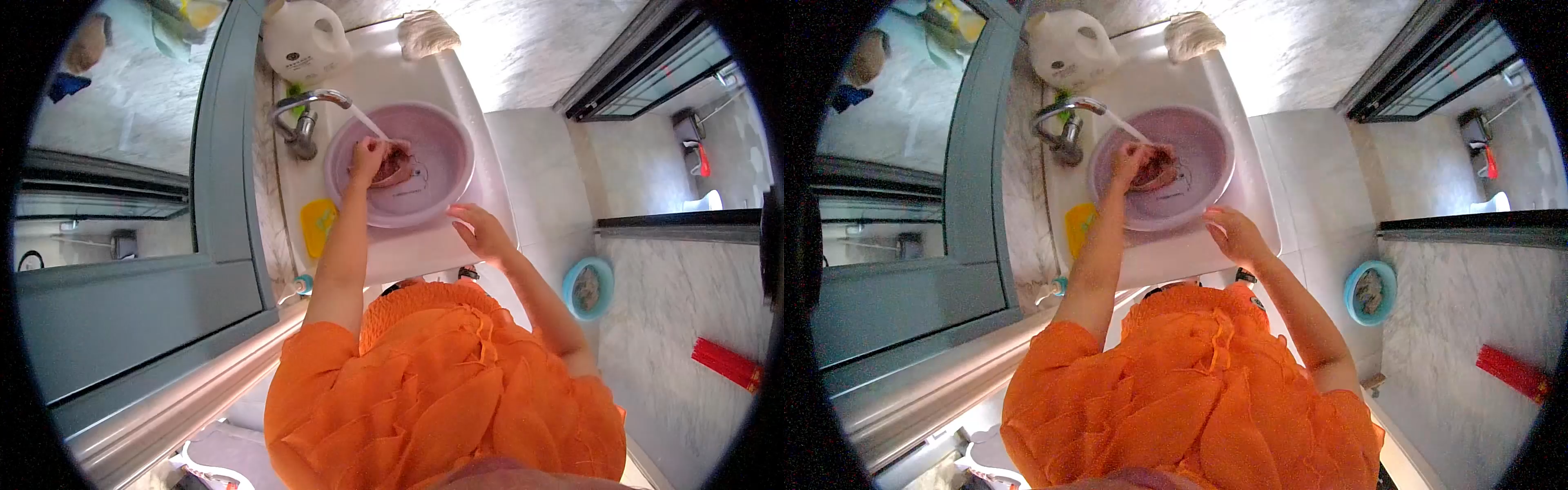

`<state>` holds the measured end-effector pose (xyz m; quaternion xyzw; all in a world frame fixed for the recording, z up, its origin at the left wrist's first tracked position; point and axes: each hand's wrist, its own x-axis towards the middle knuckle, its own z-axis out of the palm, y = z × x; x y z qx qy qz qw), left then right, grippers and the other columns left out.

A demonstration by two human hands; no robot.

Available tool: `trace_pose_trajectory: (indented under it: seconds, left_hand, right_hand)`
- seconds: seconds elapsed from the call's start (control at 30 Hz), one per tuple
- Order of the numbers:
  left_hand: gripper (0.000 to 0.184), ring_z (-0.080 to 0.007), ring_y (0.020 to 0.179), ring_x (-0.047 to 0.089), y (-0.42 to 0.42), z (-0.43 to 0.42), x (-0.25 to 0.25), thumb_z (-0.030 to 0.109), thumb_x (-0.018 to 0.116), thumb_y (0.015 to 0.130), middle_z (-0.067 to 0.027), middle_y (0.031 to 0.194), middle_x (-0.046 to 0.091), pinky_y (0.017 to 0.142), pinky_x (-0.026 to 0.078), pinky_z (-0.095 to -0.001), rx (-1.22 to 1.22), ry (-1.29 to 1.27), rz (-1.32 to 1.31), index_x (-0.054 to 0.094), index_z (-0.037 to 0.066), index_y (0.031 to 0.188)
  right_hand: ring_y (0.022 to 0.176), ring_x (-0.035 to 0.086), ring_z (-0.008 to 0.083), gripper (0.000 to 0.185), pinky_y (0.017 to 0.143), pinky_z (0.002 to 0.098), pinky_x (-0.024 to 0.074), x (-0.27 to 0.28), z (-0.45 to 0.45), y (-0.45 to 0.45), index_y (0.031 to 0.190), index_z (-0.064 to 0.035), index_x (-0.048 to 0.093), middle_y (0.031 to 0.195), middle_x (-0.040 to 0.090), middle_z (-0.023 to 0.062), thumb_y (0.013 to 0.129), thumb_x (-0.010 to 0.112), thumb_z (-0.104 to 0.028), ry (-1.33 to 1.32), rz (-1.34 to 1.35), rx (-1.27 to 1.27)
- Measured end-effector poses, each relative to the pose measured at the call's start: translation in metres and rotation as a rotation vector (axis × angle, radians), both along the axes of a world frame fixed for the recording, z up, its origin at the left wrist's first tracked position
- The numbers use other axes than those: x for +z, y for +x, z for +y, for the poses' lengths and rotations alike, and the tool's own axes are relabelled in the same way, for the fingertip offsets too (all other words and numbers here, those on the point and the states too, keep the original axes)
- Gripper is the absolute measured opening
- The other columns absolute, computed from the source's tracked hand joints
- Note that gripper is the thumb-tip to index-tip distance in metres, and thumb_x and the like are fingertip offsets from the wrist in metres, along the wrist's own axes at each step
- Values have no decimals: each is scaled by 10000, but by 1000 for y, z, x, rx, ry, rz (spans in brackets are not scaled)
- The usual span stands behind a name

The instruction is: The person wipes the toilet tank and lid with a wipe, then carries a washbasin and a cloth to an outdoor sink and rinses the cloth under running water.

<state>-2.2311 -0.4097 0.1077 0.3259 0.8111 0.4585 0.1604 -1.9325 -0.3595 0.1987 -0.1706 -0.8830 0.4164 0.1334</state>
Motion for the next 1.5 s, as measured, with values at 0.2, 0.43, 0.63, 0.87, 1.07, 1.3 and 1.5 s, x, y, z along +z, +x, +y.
trace_pose_trajectory:
  seconds: [0.2, 0.43, 0.63, 0.87, 1.07, 1.3, 1.5]
  left_hand:
    - [272, -243, 731, 591, 4, -4, 40, 255, 593, 766, -118, 803, 619, 680, 458, -318, 35, 217, -267, 589, 20, 902]
    - [412, -314, 884, 579, 13, -24, 12, 368, 601, 701, -141, 931, 618, 789, 452, -370, -110, -449, 351, 605, 73, 988]
    - [283, -320, 826, 591, 3, -7, -72, 298, 586, 687, -155, 817, 625, 759, 456, -356, -13, -123, 346, 646, 63, 832]
    - [111, -308, 752, 593, 26, -2, -28, 129, 574, 669, -141, 747, 622, 697, 454, -353, 125, -238, 225, 638, 87, 749]
    - [85, -280, 794, 574, 57, -26, 12, 136, 573, 678, -111, 827, 606, 699, 446, -398, 71, -165, 170, 581, 85, 746]
    - [311, -286, 891, 544, 93, -53, 71, 280, 661, 697, -126, 897, 578, 776, 424, -381, -308, -359, 250, 619, 71, 924]
    - [407, -297, 972, 511, 111, -66, 44, 325, 688, 684, -130, 1006, 551, 834, 409, -365, -374, -192, 346, 603, 68, 989]
  right_hand:
    - [875, 575, 237, 243, 752, 346, 469, -12, -5, -13, 1004, -1, 525, 929, 573, 143, 826, 556, -165, -222, -26, -315]
    - [806, 574, 183, 360, 626, 270, 482, -18, 17, -43, 1031, 4, 461, 948, 550, 132, 818, 581, -260, -1072, -299, -514]
    - [784, 553, 163, 367, 624, 300, 474, -68, 32, -49, 1005, -10, 466, 926, 547, 94, 821, 580, -306, -878, -234, -489]
    - [614, 557, 239, 320, 567, 303, 456, -77, 38, -11, 893, -38, 494, 770, 558, 105, 733, 662, -259, -73, 66, -333]
    - [570, 486, 232, 203, 525, 336, 406, -12, 34, 106, 826, -33, 463, 662, 521, 111, 733, 610, -138, 25, -223, -599]
    - [1040, 461, 334, 410, 884, 397, 391, -122, -18, 261, 1120, -62, 480, 1096, 495, 187, 736, 599, -137, -4, -491, -549]
    - [964, 514, 305, 281, 827, 373, 419, -111, -40, 244, 940, -54, 566, 1003, 553, 163, 717, 646, -204, -77, -580, -373]
